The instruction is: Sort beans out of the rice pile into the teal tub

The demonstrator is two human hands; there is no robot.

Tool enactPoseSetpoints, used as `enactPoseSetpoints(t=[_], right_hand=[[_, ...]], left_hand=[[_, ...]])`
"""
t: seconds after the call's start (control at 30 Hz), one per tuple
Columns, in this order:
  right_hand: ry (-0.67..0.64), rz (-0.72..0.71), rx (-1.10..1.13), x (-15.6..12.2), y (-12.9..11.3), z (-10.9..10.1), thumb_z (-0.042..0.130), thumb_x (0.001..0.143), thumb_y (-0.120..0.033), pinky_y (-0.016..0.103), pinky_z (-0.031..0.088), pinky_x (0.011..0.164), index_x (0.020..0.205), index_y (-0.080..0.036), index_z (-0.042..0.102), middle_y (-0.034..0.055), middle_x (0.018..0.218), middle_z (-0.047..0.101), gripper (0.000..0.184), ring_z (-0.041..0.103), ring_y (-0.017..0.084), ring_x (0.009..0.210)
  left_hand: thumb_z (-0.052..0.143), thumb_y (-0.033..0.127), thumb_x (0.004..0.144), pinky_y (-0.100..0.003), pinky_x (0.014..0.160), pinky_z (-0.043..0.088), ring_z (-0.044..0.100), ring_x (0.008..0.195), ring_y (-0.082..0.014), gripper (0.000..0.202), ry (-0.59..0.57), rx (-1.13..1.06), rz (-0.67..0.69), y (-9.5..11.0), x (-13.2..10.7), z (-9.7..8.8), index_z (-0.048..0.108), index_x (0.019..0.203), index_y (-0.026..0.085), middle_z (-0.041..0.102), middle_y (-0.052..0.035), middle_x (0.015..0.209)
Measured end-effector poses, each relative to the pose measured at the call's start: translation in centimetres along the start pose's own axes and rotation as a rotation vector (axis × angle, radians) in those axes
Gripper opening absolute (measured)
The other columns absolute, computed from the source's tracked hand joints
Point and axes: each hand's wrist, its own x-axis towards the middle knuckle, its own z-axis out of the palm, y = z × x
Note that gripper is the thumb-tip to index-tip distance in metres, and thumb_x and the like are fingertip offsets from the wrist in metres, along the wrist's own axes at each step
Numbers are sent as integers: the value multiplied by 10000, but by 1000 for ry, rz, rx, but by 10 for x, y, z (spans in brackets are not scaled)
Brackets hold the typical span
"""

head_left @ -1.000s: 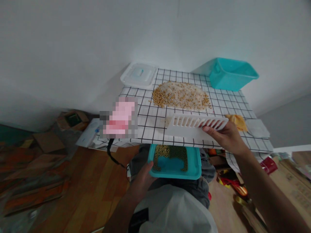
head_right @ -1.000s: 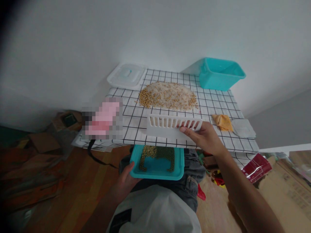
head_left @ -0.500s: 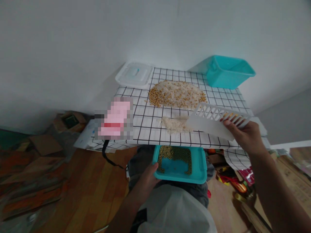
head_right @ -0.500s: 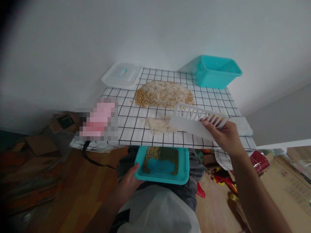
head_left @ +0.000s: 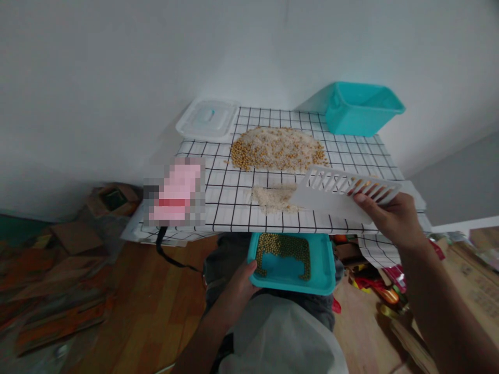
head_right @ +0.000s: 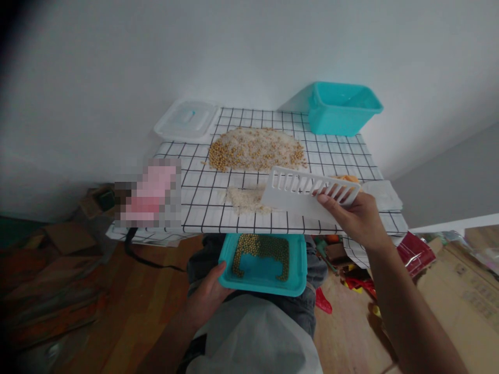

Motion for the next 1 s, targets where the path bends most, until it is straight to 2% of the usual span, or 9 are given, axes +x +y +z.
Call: enactPoseSetpoints(t=[0.2, 0.4, 0.53, 0.63, 0.77, 0.9, 1.0], right_hand=[[-89, 3, 5, 1, 0, 3, 705, 862, -316, 353, 561, 793, 1019, -282, 752, 3, 1019, 753, 167, 699, 220, 948], [-69, -5, 16, -2, 4, 1, 707, 859, -326, 369, 566, 773, 1002, -301, 759, 1, 1007, 757, 154, 699, 230, 938], [-61, 3, -1, -4, 5, -1, 717, 849, -339, 380, 573, 789, 988, -293, 765, 4, 997, 761, 154, 703, 238, 936], [-68, 18, -1, -4, 5, 1, 723, 842, -361, 371, 584, 772, 991, -287, 766, 8, 993, 764, 172, 711, 234, 913], [-76, 29, 35, -4, 3, 3, 716, 843, -383, 387, 592, 796, 975, -284, 768, 15, 995, 763, 173, 712, 240, 928], [-63, 27, 75, -5, 3, 1, 717, 843, -361, 393, 586, 829, 958, -281, 773, 25, 968, 766, 152, 714, 244, 918], [-60, 43, 59, -7, 3, -1, 720, 836, -365, 402, 584, 839, 964, -268, 776, 39, 969, 769, 170, 713, 261, 926]], left_hand=[[601, 351, 890, -398, 1233, 252, 449, 1416, -258, 343, 25, 110, -11, -1, 0, 9, 716, 1189, 226, 763, -25, 1202], [602, 379, 895, -479, 1184, 347, 588, 1285, -306, 373, -45, 99, 28, -3, 3, 6, 713, 1175, 159, 758, -88, 1205], [617, 397, 886, -478, 1181, 349, 580, 1293, -295, 382, -35, 80, 29, -5, 4, 3, 700, 1184, 173, 737, -83, 1249], [631, 403, 875, -468, 1179, 354, 591, 1280, -293, 355, -26, 66, 12, -5, 4, 2, 719, 1143, 188, 758, -67, 1207], [633, 387, 877, -460, 1169, 372, 606, 1263, -302, 376, -9, 36, 8, -5, 4, 3, 706, 1179, 175, 768, -75, 1179], [648, 404, 867, -455, 1187, 346, 567, 1309, -312, 411, 8, 28, 0, -7, 6, 0, 703, 1187, 152, 749, -96, 1223], [641, 415, 868, -457, 1192, 337, 478, 1391, -298, 408, -1, 12, -15, -8, 7, -4, 697, 1206, 193, 721, -72, 1283]])
